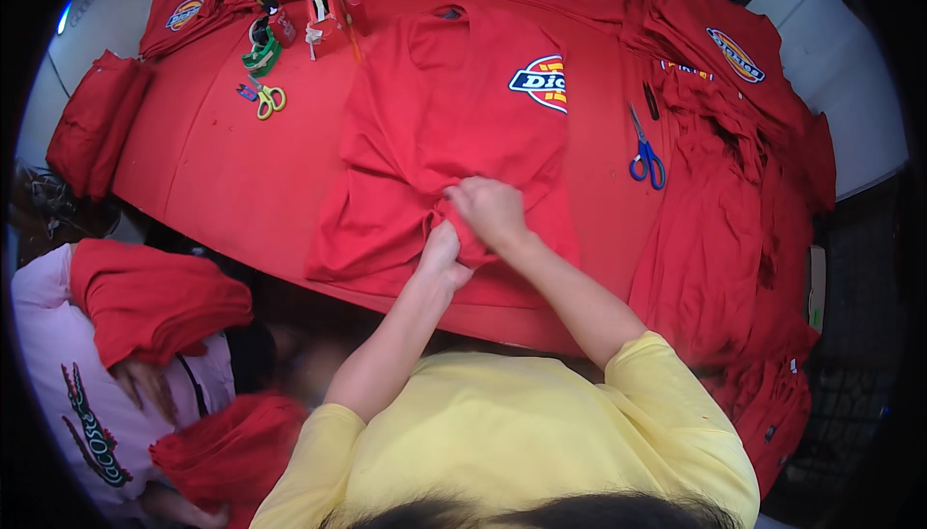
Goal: The person folds red t-shirts on a table, smoothing the fabric by hand. They use scissors to trim loose threads, apply small labels to the neck area, and place the folded items into stacks.
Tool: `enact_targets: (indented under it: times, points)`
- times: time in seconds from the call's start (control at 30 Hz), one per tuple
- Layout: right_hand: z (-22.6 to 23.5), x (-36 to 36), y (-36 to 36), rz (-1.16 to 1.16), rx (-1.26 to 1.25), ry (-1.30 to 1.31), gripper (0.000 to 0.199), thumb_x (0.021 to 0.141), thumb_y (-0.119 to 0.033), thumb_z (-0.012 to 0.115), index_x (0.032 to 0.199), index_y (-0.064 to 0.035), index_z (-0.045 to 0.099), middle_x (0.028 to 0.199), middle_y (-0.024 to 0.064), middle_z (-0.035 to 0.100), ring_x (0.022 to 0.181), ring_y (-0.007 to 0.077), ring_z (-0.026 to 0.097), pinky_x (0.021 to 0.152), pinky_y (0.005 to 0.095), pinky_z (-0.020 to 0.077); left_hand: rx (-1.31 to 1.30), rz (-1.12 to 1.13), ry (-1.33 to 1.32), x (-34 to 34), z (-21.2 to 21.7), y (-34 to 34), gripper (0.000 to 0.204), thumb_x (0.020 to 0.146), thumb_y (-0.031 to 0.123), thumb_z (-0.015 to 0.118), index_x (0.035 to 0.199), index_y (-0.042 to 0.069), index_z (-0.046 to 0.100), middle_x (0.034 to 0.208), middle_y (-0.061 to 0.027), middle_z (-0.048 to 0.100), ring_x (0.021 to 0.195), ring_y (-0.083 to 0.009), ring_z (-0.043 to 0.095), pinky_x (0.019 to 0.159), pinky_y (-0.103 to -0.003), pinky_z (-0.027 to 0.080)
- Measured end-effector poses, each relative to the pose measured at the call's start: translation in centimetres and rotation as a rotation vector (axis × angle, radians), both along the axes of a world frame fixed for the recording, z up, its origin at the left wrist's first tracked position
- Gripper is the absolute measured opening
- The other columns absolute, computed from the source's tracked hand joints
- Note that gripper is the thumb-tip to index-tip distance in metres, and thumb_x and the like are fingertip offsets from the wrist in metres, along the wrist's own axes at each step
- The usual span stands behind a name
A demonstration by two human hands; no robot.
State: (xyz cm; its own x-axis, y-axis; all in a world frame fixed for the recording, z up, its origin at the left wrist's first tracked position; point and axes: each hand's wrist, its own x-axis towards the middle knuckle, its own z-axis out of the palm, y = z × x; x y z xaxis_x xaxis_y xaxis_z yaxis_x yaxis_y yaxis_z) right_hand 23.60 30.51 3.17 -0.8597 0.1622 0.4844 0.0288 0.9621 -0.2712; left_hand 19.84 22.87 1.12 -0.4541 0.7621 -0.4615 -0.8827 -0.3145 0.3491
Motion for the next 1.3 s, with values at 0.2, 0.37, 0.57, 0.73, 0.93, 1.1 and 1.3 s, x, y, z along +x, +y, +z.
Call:
enact_targets:
  times: [0.2,0.37,0.57,0.73,0.93,1.1,1.3]
  points:
    - [-1.4,0.3,-0.8,0.147,-0.059,0.125,0.018,0.082,-0.023,0.061,0.071,-0.0094,0.06,0.065,0.0077,0.057,0.062,0.0281,0.059,0.056,0.039,0.049,-0.079,-0.018,0.094,-0.2,-2.0,-2.5,0.039,0.097,0.04,0.04,0.118,0.009,0.05,0.117,-0.0076,0.058,0.11,-0.0221,0.056,0.096,-0.039,0.044]
    - [2.1,0.8,7.1,-0.214,-0.367,-0.128,0.019,0.087,-0.021,0.06,0.087,-0.0023,0.057,0.092,0.0138,0.061,0.088,0.0332,0.057,0.076,0.0406,0.0471,0.218,-0.123,-0.005,-1.0,1.8,-9.0,0.072,0.092,0.061,0.033,0.142,0.009,0.032,0.143,-0.0117,0.039,0.13,-0.0303,0.039,0.108,-0.05,0.031]
    - [-3.5,-1.5,8.9,-0.143,0.025,-0.107,0.053,0.092,-0.037,0.052,0.135,-0.0083,0.042,0.144,0.0165,0.034,0.134,0.0335,0.031,0.109,0.0494,0.0227,-0.293,0.259,0.299,-3.7,0.1,-10.8,0.043,0.086,0.015,0.064,0.124,0.001,0.051,0.123,-0.0139,0.057,0.112,-0.0249,0.057,0.095,-0.041,0.047]
    - [-2.5,0.3,10.0,-0.354,0.036,-0.4,0.05,0.094,-0.04,0.046,0.131,-0.0069,0.049,0.143,0.0176,0.036,0.134,0.0325,0.032,0.107,0.051,0.0257,-0.074,0.294,0.355,-4.7,0.8,-11.5,0.037,0.093,0.01,0.053,0.128,-0.001,0.047,0.127,-0.0132,0.054,0.119,-0.0236,0.051,0.104,-0.039,0.039]
    - [-2.1,-11.1,11.1,0.154,-0.138,-0.302,0.046,0.094,-0.035,0.046,0.132,-0.0076,0.047,0.146,0.0128,0.034,0.136,0.0302,0.029,0.109,0.0557,0.0183,-0.287,0.335,0.452,-7.2,-1.6,-9.6,0.035,0.095,0.015,0.052,0.126,-0.002,0.048,0.125,-0.0111,0.055,0.113,-0.022,0.054,0.099,-0.034,0.041]
    - [-2.9,-21.2,14.6,-0.287,0.042,-0.402,0.064,0.096,-0.055,0.026,0.146,-0.0157,0.027,0.154,0.0073,0.018,0.142,0.0262,0.014,0.112,0.0562,0.007,-1.065,0.518,1.178,-13.7,-1.4,-9.9,0.029,0.094,0.022,0.056,0.096,-0.007,0.058,0.074,-0.0161,0.062,0.068,-0.0187,0.058,0.066,-0.034,0.046]
    - [-3.9,-23.8,14.7,-0.419,0.157,-0.298,0.065,0.095,-0.057,0.027,0.144,-0.0152,0.031,0.152,0.0082,0.024,0.141,0.0269,0.017,0.111,0.0573,0.0095,-1.158,0.422,1.148,-19.1,-2.1,-9.8,0.042,0.092,0.031,0.06,0.07,-0.003,0.049,0.05,-0.0125,0.045,0.047,-0.0172,0.039,0.052,-0.037,0.038]
